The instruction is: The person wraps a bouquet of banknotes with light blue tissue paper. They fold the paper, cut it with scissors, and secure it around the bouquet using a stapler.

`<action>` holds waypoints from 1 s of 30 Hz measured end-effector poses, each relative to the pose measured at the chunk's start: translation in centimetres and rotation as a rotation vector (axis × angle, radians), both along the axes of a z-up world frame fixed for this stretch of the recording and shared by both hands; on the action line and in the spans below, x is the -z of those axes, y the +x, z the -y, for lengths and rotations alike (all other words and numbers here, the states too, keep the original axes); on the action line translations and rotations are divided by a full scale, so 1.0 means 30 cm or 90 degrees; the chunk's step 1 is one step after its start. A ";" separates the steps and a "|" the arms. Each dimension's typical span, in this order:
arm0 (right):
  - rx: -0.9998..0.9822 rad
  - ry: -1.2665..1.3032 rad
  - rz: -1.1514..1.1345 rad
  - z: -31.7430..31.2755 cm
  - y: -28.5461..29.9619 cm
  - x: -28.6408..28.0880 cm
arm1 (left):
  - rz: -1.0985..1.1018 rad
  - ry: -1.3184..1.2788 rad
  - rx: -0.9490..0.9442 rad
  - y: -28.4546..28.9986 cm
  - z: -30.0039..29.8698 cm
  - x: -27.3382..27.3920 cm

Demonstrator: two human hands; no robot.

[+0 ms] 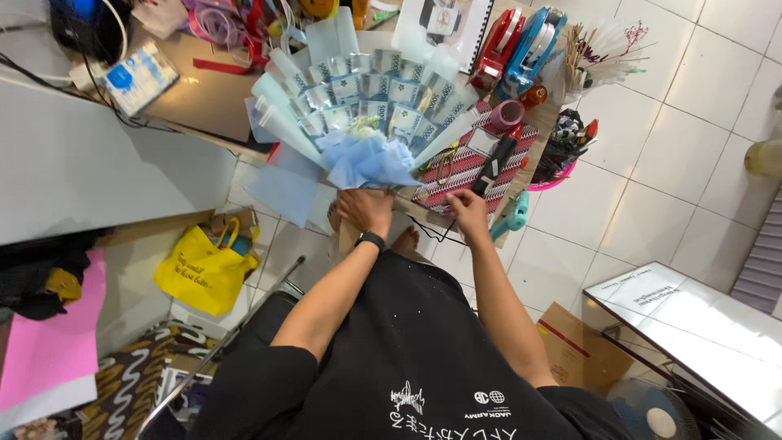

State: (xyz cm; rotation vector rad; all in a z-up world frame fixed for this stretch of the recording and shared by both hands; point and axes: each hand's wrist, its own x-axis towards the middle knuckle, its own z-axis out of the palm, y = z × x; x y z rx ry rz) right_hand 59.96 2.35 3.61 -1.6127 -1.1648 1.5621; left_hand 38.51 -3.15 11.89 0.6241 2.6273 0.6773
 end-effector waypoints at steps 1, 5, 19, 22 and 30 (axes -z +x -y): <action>-0.005 -0.004 0.003 0.014 -0.001 -0.013 | 0.003 -0.004 -0.005 0.010 0.011 0.026; -0.085 -0.019 0.009 0.069 0.004 -0.029 | 0.061 0.030 0.095 0.017 0.061 -0.083; -0.149 -0.019 -0.058 0.086 -0.128 0.096 | 0.051 0.209 -0.132 -0.576 0.364 0.399; -0.142 -0.016 -0.034 0.110 -0.203 0.081 | 0.106 0.206 -0.137 -0.644 0.321 0.464; -0.044 -0.088 -0.023 0.247 -0.459 -0.073 | 0.555 0.276 0.078 -0.531 0.140 0.383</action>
